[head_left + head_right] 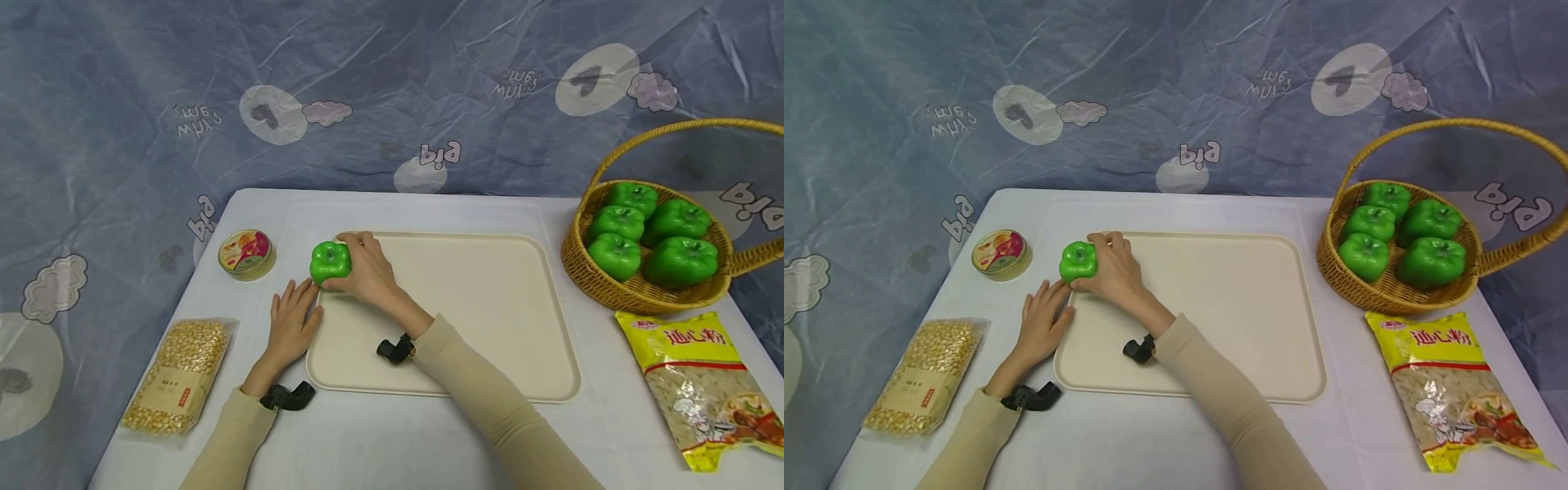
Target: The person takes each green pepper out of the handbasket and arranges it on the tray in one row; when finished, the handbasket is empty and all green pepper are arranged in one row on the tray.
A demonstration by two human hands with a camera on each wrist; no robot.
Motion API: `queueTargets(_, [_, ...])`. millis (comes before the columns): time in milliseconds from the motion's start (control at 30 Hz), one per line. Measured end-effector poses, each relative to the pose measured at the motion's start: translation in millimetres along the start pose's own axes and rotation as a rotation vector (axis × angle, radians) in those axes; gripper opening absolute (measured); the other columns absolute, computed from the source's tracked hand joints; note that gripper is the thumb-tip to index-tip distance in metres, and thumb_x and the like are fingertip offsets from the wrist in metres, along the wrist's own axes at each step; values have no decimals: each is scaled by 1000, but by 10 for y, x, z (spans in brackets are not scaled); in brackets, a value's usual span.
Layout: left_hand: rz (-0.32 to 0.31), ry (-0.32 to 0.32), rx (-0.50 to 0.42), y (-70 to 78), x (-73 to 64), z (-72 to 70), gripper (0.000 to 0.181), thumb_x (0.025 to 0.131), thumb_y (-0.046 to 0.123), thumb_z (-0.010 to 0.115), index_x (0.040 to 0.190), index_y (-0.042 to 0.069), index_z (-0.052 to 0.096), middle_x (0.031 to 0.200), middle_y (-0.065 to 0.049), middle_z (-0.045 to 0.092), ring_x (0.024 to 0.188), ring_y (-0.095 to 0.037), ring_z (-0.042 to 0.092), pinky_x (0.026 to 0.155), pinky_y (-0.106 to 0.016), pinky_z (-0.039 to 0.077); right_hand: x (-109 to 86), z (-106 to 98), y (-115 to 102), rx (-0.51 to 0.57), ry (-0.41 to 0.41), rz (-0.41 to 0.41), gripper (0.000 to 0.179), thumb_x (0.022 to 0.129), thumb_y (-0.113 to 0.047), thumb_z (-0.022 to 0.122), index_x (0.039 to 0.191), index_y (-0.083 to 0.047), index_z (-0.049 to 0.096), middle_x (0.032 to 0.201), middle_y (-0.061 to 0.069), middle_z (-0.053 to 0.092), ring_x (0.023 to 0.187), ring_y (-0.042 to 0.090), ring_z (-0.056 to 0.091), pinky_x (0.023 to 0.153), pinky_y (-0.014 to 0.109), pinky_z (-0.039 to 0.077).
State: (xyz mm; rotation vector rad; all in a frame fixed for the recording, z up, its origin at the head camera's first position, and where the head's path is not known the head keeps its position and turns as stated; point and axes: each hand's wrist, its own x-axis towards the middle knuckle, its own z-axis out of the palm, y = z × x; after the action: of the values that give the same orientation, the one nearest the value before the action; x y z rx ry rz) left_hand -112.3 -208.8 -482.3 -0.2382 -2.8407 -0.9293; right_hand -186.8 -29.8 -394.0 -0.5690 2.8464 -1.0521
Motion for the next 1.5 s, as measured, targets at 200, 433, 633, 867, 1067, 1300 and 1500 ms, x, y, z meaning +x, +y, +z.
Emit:
queueTargets(200, [-3,0,-1,5,1,-9,48,98,20,51,143,4,47,152,-20,39,147,-46,17,114,-68,2,-65,-143,13,30,11,-30,88,70,-43,86,144,-17,45,138,10,45,129,26,45,96,47,49])
queueTargets(433, [-7,0,-3,-7,-8,-6,49,98,21,51,144,5,47,153,-20,38,147,-46,16,114,-68,1,-261,-390,212,97,51,-109,84,74,-39,85,143,-12,45,137,11,45,129,27,44,105,45,42])
queueTargets(633, [-15,3,-11,-22,-31,4,49,98,22,50,144,6,46,154,-20,37,148,-46,15,114,-67,0,-574,-743,478,148,61,-97,84,76,-34,84,145,-11,42,145,10,41,135,28,41,109,49,38])
queueTargets(867, [-12,9,-14,-29,-47,13,49,98,21,50,144,5,47,153,-20,38,147,-46,16,114,-68,1,-975,-1225,937,109,192,-87,84,75,-22,85,145,-7,42,145,17,43,132,35,42,106,55,36])
queueTargets(1067, [-23,3,-14,-20,-51,13,49,98,21,50,144,5,46,154,-20,37,147,-46,15,114,-68,0,-1224,-1660,1317,60,312,-15,81,77,-16,83,145,-4,42,142,24,44,129,44,43,100,60,38])
queueTargets(1300, [-24,-4,-20,-6,-54,10,49,98,20,51,144,5,46,154,-20,37,147,-46,15,114,-68,0,-1430,-2094,1634,3,463,164,77,82,-22,79,148,-10,41,142,22,43,126,41,44,104,33,40])
queueTargets(1500, [-19,-6,-13,-18,-57,23,49,98,21,50,145,6,46,154,-20,37,147,-46,15,114,-67,0,-1556,-2294,1905,-9,617,342,74,83,-28,78,148,-16,44,140,13,43,118,17,45,96,17,38])
